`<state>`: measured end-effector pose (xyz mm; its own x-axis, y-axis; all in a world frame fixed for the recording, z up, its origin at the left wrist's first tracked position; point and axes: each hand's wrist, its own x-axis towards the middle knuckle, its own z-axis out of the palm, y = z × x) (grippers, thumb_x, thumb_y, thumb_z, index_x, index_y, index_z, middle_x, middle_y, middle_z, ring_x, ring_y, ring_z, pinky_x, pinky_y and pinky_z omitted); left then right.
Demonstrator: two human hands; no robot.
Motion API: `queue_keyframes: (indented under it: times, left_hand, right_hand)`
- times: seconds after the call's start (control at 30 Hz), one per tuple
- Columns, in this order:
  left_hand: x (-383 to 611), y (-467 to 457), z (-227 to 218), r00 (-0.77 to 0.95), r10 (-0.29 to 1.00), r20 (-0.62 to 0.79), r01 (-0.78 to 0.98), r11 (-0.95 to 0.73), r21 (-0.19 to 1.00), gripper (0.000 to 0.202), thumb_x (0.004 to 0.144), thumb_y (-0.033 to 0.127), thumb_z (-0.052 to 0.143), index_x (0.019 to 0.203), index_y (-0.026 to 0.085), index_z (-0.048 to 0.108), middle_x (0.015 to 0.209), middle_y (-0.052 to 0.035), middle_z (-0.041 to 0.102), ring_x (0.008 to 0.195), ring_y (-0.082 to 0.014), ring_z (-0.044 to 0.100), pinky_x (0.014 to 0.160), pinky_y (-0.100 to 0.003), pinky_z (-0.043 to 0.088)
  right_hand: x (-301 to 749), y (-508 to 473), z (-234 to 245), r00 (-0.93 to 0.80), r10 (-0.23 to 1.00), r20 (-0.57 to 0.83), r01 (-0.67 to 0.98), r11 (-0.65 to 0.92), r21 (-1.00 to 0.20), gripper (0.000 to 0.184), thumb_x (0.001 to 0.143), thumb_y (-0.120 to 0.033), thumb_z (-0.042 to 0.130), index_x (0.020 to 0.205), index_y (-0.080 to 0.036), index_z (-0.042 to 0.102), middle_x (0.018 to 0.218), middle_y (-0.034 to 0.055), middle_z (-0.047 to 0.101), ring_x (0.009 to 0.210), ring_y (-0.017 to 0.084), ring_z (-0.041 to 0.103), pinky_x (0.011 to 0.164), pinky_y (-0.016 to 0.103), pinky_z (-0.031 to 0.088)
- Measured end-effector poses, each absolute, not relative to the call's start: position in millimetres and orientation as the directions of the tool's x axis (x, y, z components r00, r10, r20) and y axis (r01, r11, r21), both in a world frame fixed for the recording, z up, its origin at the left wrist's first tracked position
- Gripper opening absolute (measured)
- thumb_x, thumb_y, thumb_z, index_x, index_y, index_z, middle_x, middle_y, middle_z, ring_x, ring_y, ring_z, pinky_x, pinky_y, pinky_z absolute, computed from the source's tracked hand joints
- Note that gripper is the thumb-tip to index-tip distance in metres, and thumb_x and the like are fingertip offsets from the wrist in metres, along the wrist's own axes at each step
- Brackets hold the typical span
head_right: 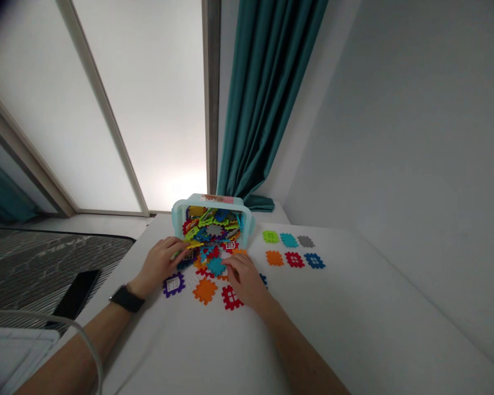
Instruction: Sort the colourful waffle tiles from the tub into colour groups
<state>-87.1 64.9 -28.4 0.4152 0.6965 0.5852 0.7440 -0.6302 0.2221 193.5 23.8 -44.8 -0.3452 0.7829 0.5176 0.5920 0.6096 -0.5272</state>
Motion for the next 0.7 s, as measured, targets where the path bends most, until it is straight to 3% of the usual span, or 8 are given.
queue_keyframes:
  times: [0.07, 0.17, 0.33, 0.53, 0.7]
  left_hand:
    - [-85.1, 60.8, -23.4, 0.340, 0.705, 0.622, 0.720, -0.621, 0.310, 0.026, 0.100, 0.036, 0.050, 0.097, 0.020, 0.070, 0.091, -0.0080, 0.069, 0.083, -0.0203, 0.062, 0.076, -0.033, 0.048]
    - [-76.8, 53.5, -15.3, 0.211, 0.772, 0.600, 0.610, -0.583, 0.536, 0.026, 0.097, 0.038, 0.053, 0.091, 0.019, 0.069, 0.085, -0.0059, 0.069, 0.077, -0.0183, 0.063, 0.072, -0.030, 0.049]
    - [-53.3, 46.5, -5.1, 0.174, 0.917, 0.359, 0.259, -0.394, 0.882, 0.027, 0.090, 0.045, 0.060, 0.088, 0.019, 0.066, 0.076, -0.0025, 0.068, 0.068, -0.0175, 0.063, 0.063, -0.028, 0.050]
    - [-26.1, 44.7, 4.0, 0.318, 0.932, 0.175, 0.031, -0.194, 0.980, 0.026, 0.085, 0.045, 0.066, 0.087, 0.019, 0.062, 0.062, 0.0034, 0.057, 0.053, -0.0120, 0.053, 0.051, -0.023, 0.043]
    - [-16.6, 41.5, -3.9, 0.273, 0.954, 0.124, -0.017, -0.124, 0.992, 0.030, 0.085, 0.048, 0.064, 0.081, 0.019, 0.057, 0.062, 0.0034, 0.057, 0.054, -0.0119, 0.054, 0.054, -0.024, 0.045]
  right_hand:
    - [192.6, 22.9, -42.9, -0.345, 0.777, 0.527, 0.586, 0.617, -0.525, 0.023, 0.094, -0.013, 0.046, 0.102, -0.022, 0.065, 0.098, 0.0086, 0.070, 0.095, 0.024, 0.065, 0.088, 0.042, 0.052]
    - [190.5, 20.6, -39.3, -0.325, 0.770, 0.550, 0.573, 0.622, -0.533, 0.022, 0.094, -0.014, 0.046, 0.102, -0.023, 0.065, 0.097, 0.0082, 0.070, 0.093, 0.023, 0.065, 0.087, 0.042, 0.052]
    - [185.3, 14.7, -35.4, -0.245, 0.824, 0.511, 0.522, 0.556, -0.647, 0.020, 0.096, -0.020, 0.048, 0.105, -0.024, 0.065, 0.102, 0.0077, 0.071, 0.097, 0.023, 0.065, 0.089, 0.041, 0.052]
    - [178.8, 11.6, -39.1, -0.146, 0.926, 0.348, 0.380, 0.377, -0.844, 0.022, 0.096, -0.032, 0.050, 0.114, -0.023, 0.060, 0.090, 0.0037, 0.069, 0.082, 0.020, 0.066, 0.076, 0.034, 0.054]
    - [178.1, 14.5, -35.6, -0.119, 0.902, 0.415, 0.445, 0.422, -0.790, 0.014, 0.092, -0.033, 0.055, 0.085, -0.022, 0.059, 0.084, 0.0027, 0.061, 0.078, 0.019, 0.061, 0.070, 0.031, 0.051]
